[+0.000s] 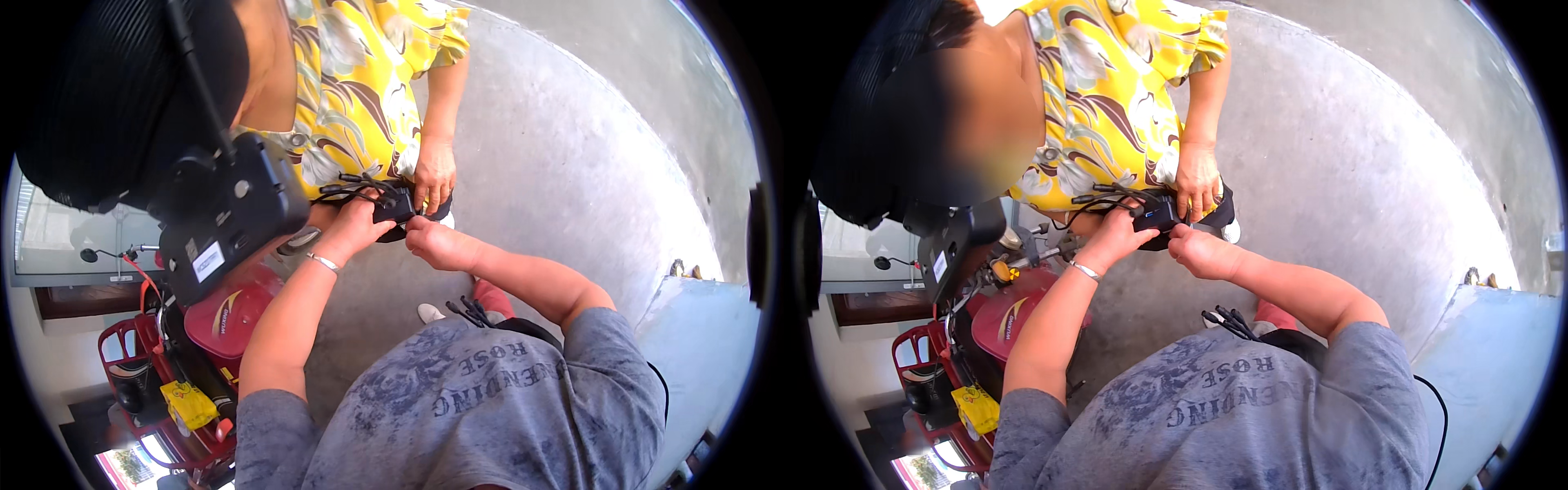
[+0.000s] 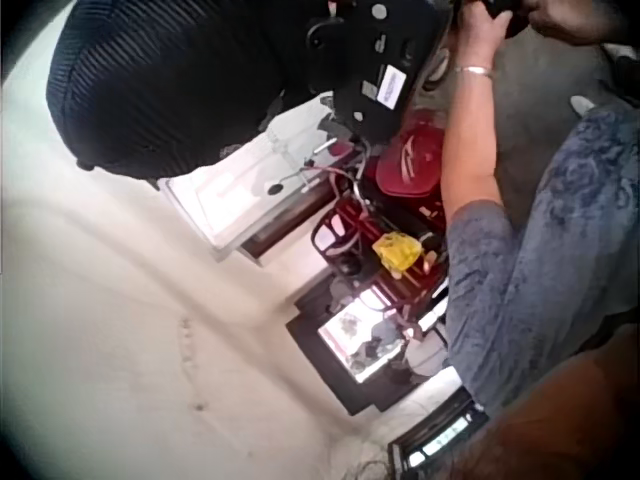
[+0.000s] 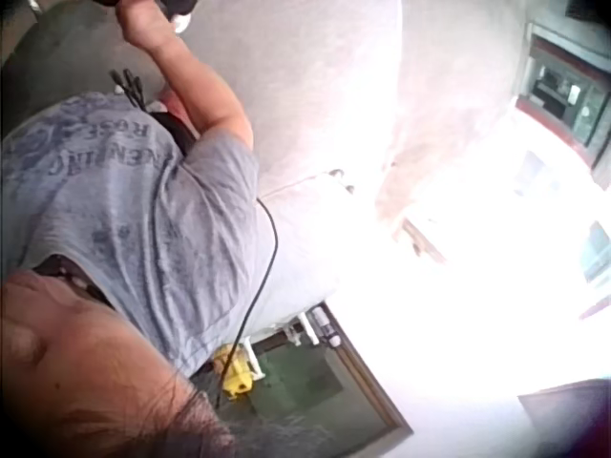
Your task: The person connects cables, handles electronic modules, and fastens tracking hardware to another person's waist harness.
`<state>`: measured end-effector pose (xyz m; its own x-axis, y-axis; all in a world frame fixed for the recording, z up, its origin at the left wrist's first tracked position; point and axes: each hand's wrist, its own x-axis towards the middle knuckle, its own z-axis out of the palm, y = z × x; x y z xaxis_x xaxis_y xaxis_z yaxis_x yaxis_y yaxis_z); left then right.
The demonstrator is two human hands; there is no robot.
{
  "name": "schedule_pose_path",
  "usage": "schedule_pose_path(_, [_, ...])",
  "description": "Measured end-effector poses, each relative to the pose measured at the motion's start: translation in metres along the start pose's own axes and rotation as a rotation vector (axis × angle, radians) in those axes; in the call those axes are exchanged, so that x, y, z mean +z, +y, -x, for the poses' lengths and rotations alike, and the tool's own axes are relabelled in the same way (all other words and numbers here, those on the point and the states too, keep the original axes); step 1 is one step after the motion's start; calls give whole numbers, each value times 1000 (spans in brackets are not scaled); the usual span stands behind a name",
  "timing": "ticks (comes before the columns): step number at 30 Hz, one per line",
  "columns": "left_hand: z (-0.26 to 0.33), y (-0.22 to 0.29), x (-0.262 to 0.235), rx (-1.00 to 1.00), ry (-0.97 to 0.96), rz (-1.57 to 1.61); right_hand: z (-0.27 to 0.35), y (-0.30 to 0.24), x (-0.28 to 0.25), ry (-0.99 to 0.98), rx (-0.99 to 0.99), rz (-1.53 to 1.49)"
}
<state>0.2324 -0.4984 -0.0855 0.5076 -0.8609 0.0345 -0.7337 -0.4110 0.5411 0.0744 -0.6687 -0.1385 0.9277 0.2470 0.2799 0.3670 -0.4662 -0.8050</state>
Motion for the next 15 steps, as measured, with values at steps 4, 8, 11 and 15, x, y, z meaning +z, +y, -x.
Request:
schedule_pose_path(4, [6, 4, 9, 87, 87, -40, 6, 3, -11, 52, 16, 5])
schedule_pose_path(8, [9, 28, 1, -152, -101, -133, 8, 16, -28, -52, 144, 260])
schedule_pose_path(11, [10, 27, 2, -218, -154, -134, 0, 22, -35, -122, 163, 361])
schedule_pose_path(15, [15, 11, 24, -143, 65, -44, -8, 4, -32, 64, 372, 59])
